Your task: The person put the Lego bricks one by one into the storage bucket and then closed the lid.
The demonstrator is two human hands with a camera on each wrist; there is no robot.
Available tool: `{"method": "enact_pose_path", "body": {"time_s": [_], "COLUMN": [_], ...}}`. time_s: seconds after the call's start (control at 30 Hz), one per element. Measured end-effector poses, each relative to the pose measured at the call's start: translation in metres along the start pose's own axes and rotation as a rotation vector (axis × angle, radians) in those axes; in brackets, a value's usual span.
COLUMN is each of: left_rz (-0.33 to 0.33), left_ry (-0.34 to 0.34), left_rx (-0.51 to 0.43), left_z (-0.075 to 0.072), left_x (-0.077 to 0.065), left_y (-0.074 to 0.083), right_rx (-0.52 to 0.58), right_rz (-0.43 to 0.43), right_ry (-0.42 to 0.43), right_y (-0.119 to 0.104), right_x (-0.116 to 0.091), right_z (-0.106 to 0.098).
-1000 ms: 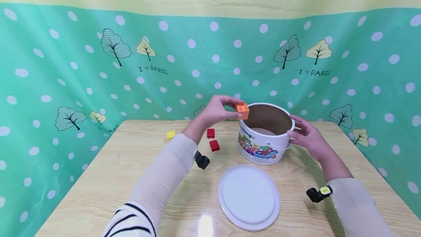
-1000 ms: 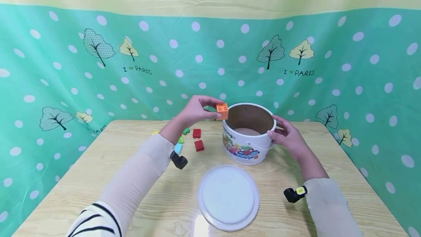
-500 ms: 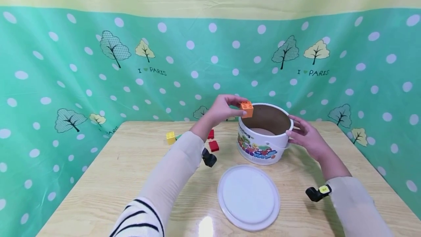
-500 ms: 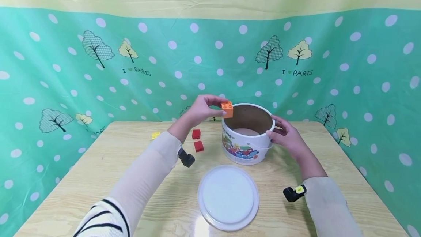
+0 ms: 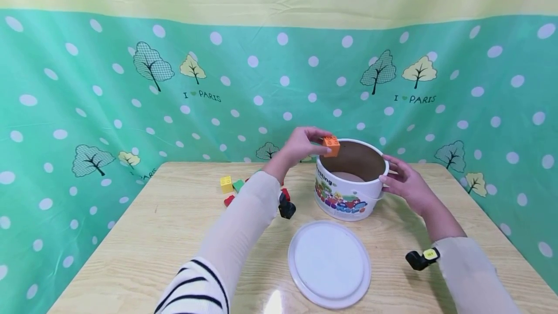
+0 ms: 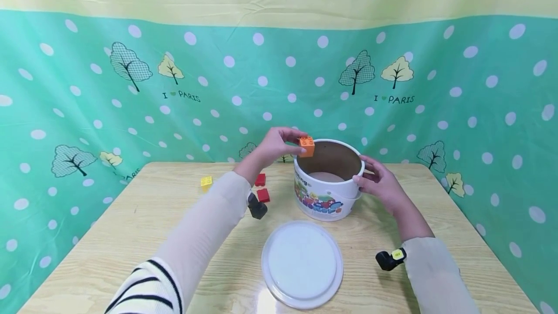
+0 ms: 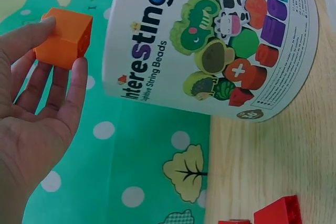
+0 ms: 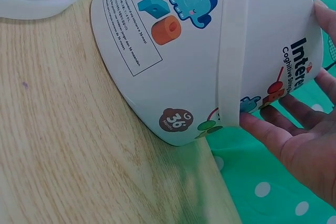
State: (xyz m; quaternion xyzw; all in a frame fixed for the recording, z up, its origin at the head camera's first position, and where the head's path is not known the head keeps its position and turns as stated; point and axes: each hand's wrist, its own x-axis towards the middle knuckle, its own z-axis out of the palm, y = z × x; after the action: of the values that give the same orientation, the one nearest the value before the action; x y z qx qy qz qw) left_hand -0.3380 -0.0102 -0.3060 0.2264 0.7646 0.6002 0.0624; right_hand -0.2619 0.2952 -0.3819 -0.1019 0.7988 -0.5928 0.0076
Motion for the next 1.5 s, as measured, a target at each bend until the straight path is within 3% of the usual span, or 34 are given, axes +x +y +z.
{"method": "enact_pose_path", "body": {"time_s": [0.3, 0.7, 1.03, 1.5], "left_rz": [0.053, 0.083, 0.083, 0.092], "left_ry": [0.012, 0.093, 0.087, 0.041], "left_rx": [0.104, 0.067, 0.039, -0.026], "left_z": [0.015, 0.027, 0.023, 0.002], "left_x": [0.007, 0.012, 0.008, -0.009], "left_y": [-0.002, -0.009, -0.011, -0.019], "right_rx": [-0.001, 0.003, 0.01, -0.013], "right_rz": [-0.009, -0.01, -0.014, -0.012], "right_ry": [0.003, 0.005, 0.001, 0.012], "right_y": [0.001, 0.002, -0.001, 0.0], "right_x": [0.0, 0.001, 0.001, -0.002], "right_z": [0.002, 0.003, 0.004, 0.004]}}
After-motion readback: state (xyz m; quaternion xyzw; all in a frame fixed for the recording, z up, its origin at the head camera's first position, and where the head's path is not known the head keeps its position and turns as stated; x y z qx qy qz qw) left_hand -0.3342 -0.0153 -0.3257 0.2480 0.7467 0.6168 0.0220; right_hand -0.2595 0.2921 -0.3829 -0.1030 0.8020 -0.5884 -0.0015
